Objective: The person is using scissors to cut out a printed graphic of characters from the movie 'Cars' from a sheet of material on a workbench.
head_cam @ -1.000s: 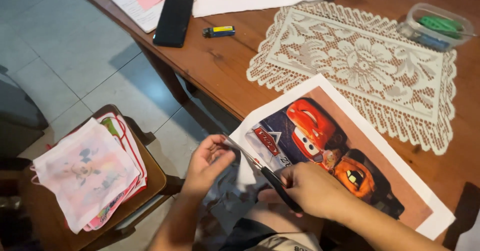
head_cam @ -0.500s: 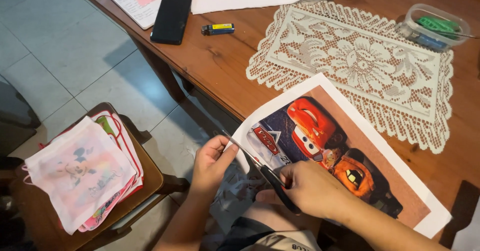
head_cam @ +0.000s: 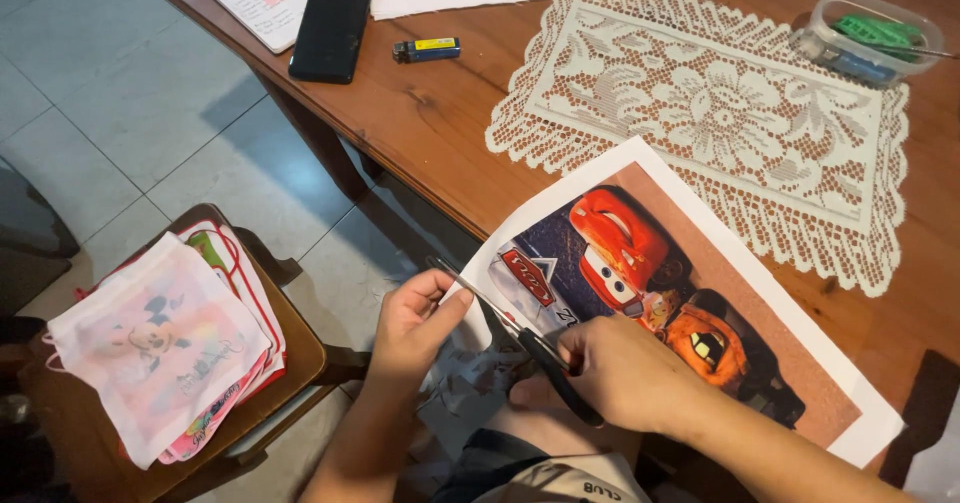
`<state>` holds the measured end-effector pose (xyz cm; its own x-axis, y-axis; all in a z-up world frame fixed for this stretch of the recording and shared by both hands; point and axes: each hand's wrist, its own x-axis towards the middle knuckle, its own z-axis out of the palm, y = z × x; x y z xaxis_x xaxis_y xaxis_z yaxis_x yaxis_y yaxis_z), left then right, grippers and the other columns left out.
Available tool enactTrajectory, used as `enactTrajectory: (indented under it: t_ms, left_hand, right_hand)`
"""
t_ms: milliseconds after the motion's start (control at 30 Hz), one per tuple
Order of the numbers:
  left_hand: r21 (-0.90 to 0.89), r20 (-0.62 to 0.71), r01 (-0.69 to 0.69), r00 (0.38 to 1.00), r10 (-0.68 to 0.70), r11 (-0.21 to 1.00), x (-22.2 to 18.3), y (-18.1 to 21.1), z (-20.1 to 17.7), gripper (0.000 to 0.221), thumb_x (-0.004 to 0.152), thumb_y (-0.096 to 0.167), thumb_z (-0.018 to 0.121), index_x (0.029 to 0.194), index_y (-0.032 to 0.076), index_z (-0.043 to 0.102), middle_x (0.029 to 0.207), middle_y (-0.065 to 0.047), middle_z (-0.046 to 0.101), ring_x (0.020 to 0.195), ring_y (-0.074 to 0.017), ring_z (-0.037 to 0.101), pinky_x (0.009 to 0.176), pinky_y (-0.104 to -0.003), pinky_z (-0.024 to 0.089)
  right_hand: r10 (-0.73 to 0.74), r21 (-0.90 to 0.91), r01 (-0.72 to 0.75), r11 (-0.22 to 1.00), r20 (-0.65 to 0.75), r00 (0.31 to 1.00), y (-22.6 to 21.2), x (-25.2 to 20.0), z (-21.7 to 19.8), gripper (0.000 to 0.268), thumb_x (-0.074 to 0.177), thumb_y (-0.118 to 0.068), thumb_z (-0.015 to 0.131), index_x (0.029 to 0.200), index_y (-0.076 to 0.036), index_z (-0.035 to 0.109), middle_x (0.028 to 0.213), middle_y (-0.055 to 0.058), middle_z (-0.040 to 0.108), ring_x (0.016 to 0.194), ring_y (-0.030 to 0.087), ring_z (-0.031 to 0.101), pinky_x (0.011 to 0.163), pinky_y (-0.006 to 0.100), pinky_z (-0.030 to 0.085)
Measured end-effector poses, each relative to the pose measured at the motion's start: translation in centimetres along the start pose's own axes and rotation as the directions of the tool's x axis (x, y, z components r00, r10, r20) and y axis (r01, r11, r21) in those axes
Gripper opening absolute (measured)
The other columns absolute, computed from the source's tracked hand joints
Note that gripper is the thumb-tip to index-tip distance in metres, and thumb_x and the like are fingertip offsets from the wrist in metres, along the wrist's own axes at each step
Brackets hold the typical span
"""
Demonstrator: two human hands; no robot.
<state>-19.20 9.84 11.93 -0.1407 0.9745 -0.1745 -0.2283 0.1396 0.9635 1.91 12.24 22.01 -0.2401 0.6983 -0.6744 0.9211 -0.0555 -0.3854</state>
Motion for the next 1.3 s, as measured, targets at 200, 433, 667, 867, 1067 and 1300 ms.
enactTrajectory:
  t_ms: [200, 433, 667, 867, 1067, 1300]
  left_hand:
    - [0.109, 0.109, -0.101, 0.990, 0.089, 0.989, 0.5, -0.5, -0.9, 0.013, 0.092, 0.012, 0.070, 0.082, 0.004, 0.070, 0.077, -0.003, 0.073, 0.072, -0.0096, 0.064, 0.072, -0.025, 0.053]
    - [0.182, 0.132, -0.099, 0.988, 0.075, 0.978, 0.4, 0.2, -0.8, 0.012, 0.091, 0.013, 0.070, 0.081, 0.006, 0.071, 0.078, 0.000, 0.072, 0.074, -0.0087, 0.063, 0.073, -0.026, 0.052]
    - [0.190, 0.134, 0.021, 0.990, -0.047, 0.982, -0.1, 1.4, -0.4, 0.014, 0.091, 0.011, 0.070, 0.080, 0.003, 0.071, 0.073, -0.005, 0.071, 0.063, -0.0127, 0.063, 0.055, -0.027, 0.051]
    - [0.335, -0.120, 0.192, 0.980, -0.160, 0.922, 1.2, 1.2, -2.2, 0.010, 0.096, 0.013, 0.063, 0.091, 0.010, 0.071, 0.084, -0.005, 0.075, 0.060, -0.0184, 0.069, 0.043, -0.030, 0.049]
    - [0.889, -0.207, 0.002, 0.893, 0.399, 0.458, 5.0, -4.5, -6.3, 0.018, 0.091, 0.036, 0.070, 0.097, 0.020, 0.075, 0.089, -0.011, 0.075, 0.089, -0.0379, 0.073, 0.081, -0.050, 0.056]
    - [0.889, 0.135, -0.441, 0.512, 0.848, 0.125, 2.7, 0.5, 0.8, 0.040, 0.088, 0.006, 0.061, 0.129, 0.004, 0.063, 0.124, -0.017, 0.064, 0.118, -0.0403, 0.062, 0.105, -0.051, 0.045]
  right_hand:
    - [-0.044, 0.003, 0.044, 0.999, -0.025, 0.999, 0.6, 0.3, 0.4, 0.054, 0.078, -0.060, 0.088, 0.056, -0.018, 0.062, 0.046, -0.004, 0.064, 0.050, 0.010, 0.055, 0.057, 0.029, 0.045]
    - [-0.002, -0.011, 0.002, 1.000, -0.002, 1.000, -0.4, -0.1, -0.1, 0.055, 0.072, -0.064, 0.091, 0.057, -0.019, 0.063, 0.051, -0.004, 0.060, 0.056, 0.011, 0.049, 0.060, 0.029, 0.042]
    - [-0.003, 0.055, 0.003, 0.998, 0.001, 1.000, 0.1, -0.1, 0.1, 0.053, 0.079, -0.057, 0.089, 0.054, -0.018, 0.063, 0.040, -0.003, 0.060, 0.044, 0.009, 0.053, 0.059, 0.026, 0.046]
    - [-0.318, 0.676, 0.220, 0.703, 0.022, 0.948, 3.8, 1.8, 1.4, 0.042, 0.082, -0.023, 0.091, 0.058, -0.008, 0.059, 0.041, 0.008, 0.058, 0.035, 0.011, 0.046, 0.039, 0.026, 0.026]
    - [-0.290, 0.774, 0.399, 0.491, -0.287, 0.913, 4.4, 4.1, -1.3, 0.038, 0.080, -0.017, 0.088, 0.059, 0.001, 0.062, 0.041, 0.019, 0.061, 0.033, 0.021, 0.061, 0.035, 0.025, 0.043]
    - [-0.208, 0.609, 0.679, 0.409, -0.663, 0.720, 5.1, 7.4, -6.6, 0.044, 0.090, -0.031, 0.080, 0.058, -0.006, 0.061, 0.040, 0.010, 0.056, 0.035, 0.010, 0.052, 0.039, 0.017, 0.032]
